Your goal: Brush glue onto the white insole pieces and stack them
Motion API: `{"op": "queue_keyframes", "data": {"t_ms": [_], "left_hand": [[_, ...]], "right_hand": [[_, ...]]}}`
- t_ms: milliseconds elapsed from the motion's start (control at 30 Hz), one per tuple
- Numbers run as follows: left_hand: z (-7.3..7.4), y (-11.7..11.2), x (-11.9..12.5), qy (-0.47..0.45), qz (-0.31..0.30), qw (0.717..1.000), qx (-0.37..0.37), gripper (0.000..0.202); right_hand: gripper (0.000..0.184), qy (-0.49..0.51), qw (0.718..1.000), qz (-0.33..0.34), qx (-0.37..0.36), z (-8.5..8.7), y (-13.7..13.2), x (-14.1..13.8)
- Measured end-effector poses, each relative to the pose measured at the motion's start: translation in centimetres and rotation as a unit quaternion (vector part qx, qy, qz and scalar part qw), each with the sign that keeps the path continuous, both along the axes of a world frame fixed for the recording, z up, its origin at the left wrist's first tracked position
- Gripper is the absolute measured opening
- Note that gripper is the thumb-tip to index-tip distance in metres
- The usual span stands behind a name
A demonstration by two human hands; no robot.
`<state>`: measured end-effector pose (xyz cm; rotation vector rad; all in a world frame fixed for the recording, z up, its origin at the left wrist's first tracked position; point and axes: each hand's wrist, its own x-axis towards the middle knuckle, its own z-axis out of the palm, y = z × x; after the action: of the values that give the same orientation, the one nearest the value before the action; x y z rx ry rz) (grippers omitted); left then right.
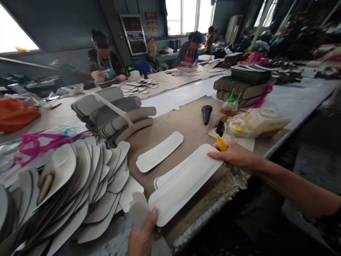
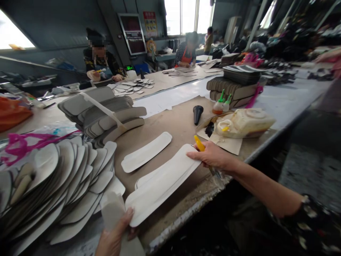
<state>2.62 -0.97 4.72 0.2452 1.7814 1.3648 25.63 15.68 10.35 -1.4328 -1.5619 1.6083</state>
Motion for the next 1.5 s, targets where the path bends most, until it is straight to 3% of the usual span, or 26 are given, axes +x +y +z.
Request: {"op": "queue_keyframes", "data": {"t_ms": [67, 167, 233, 333, 467, 633, 767, 900, 1067, 1267, 1400, 1500], "left_hand": [[0.0, -0.2, 0.0, -0.084, 0.011, 0.996, 0.023, 0.038], [0.1, -0.1, -0.1, -0.174, 0.035, 0.983, 0.046, 0.036], [0.0, 0.1, -0.3, -0.202, 0.054, 0.976, 0.055, 0.036], [-0.3, 0.6, -0.7, -0.204, 0.092, 0.972, 0.069, 0.038], [-0.2, 1.5, -1.7, -0.158, 0.063, 0.980, 0.102, 0.040], [1.0, 3.8, -3.3, -0.131, 0.014, 0.981, 0.139, 0.042], [1.5, 6.1, -4.8, -0.090, -0.001, 0.988, 0.127, 0.044], [1.7, 7.8, -5.8, -0.088, 0.006, 0.989, 0.117, 0.041], [0.9, 9.3, -6.6, -0.023, 0.001, 0.998, 0.064, 0.044], [-1.1, 11.0, -6.4, 0.040, 0.015, 0.998, 0.041, 0.042], [-2.2, 11.6, -6.2, 0.079, 0.026, 0.996, 0.021, 0.037], [-2.7, 12.0, -6.3, 0.110, 0.015, 0.994, -0.008, 0.034]], "right_hand": [[0.035, 0.107, 0.991, -0.035, -0.067, 0.0, -0.6, -0.1], [0.036, 0.244, 0.951, -0.085, -0.169, -0.6, -1.4, -0.6], [0.035, 0.279, 0.934, -0.105, -0.197, -1.2, -1.6, -0.8], [0.034, 0.273, 0.938, -0.100, -0.191, -1.9, -1.1, -1.1], [0.038, 0.203, 0.966, -0.073, -0.144, -1.6, 0.5, -1.5], [0.045, 0.106, 0.990, -0.006, -0.097, 0.4, 3.9, -3.0], [0.047, 0.036, 0.995, 0.059, -0.068, 1.9, 7.0, -4.7], [0.048, -0.019, 0.993, 0.114, -0.030, 2.2, 9.7, -6.0], [0.046, -0.123, 0.980, 0.152, 0.030, 0.9, 12.8, -7.0], [0.039, -0.298, 0.905, 0.226, 0.203, -2.5, 15.4, -8.4], [0.034, -0.348, 0.880, 0.235, 0.221, -4.8, 16.0, -9.4], [0.035, -0.393, 0.863, 0.220, 0.229, -5.6, 16.2, -9.7]]}}
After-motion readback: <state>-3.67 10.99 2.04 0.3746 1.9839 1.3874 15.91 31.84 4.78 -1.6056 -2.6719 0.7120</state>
